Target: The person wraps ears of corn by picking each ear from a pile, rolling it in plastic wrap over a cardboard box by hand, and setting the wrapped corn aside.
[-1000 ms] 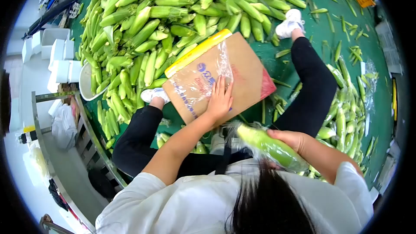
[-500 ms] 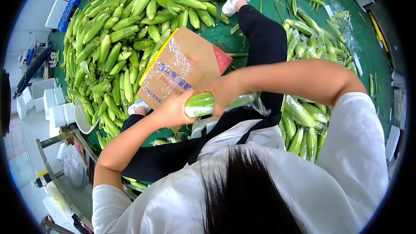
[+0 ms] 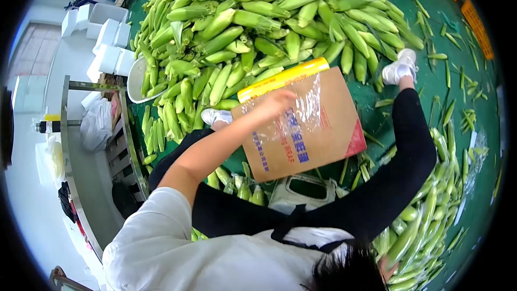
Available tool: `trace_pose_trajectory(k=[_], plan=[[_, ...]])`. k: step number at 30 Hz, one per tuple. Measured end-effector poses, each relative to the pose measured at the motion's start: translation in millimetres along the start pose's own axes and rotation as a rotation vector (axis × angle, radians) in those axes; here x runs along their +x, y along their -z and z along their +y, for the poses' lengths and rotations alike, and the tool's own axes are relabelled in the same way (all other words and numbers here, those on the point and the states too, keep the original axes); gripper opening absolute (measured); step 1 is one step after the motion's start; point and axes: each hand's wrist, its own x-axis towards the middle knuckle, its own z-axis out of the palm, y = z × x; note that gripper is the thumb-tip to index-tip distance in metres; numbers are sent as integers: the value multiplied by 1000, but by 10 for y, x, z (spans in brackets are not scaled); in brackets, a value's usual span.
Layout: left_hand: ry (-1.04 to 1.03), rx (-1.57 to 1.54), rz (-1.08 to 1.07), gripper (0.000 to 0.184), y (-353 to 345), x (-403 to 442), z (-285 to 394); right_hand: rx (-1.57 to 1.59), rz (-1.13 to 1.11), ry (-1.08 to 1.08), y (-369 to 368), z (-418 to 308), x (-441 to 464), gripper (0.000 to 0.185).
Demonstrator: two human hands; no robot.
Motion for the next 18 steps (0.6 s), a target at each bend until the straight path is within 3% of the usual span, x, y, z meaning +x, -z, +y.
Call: trace_pose_trajectory(k=[1,3,6,7,8,9,10,12,13,14,15,16,17,18], plan=[[265,-102,261,35,329,408,-205,-43,23,-34,44,112,-67,64],[278,-345,514,42,789,1102,-705,-110,52,-80,87,209,-107,60],[444,-779,644,68,985,1926,-834,-178,78,-123,94,249,-71,56],[475,-872,583,77,1050,2130,-863,-195,89,-140,143,258,-78,54],[375,-1077,518,77,1112,2398,-960,-205,101,-144,148,268,-65,53],[221,-1177,627,70,1077,2475,-811,-219,118,-146,193,288,-44,51],[363,-1178,575,61,1293,2686,-928,-229,125,-151,229,293,-47,50],[472,-1298,693,49,1374,2596,-550,-234,147,-137,215,268,-6,47],[475,-1389,490,47,1537,2561,-719,-244,168,-86,223,229,85,45],[456,-1544,509,46,1498,2346,-550,-251,201,17,176,162,278,44],[453,-1574,262,44,1475,2075,-525,-224,250,153,58,-18,567,43],[465,-1475,371,44,1171,1643,-197,-159,271,266,-136,-513,881,42],[442,-1287,386,40,877,1198,-10,73,193,150,-352,-1085,1192,39],[254,-1078,216,42,654,864,-128,157,16,217,-731,-1927,1378,37]])
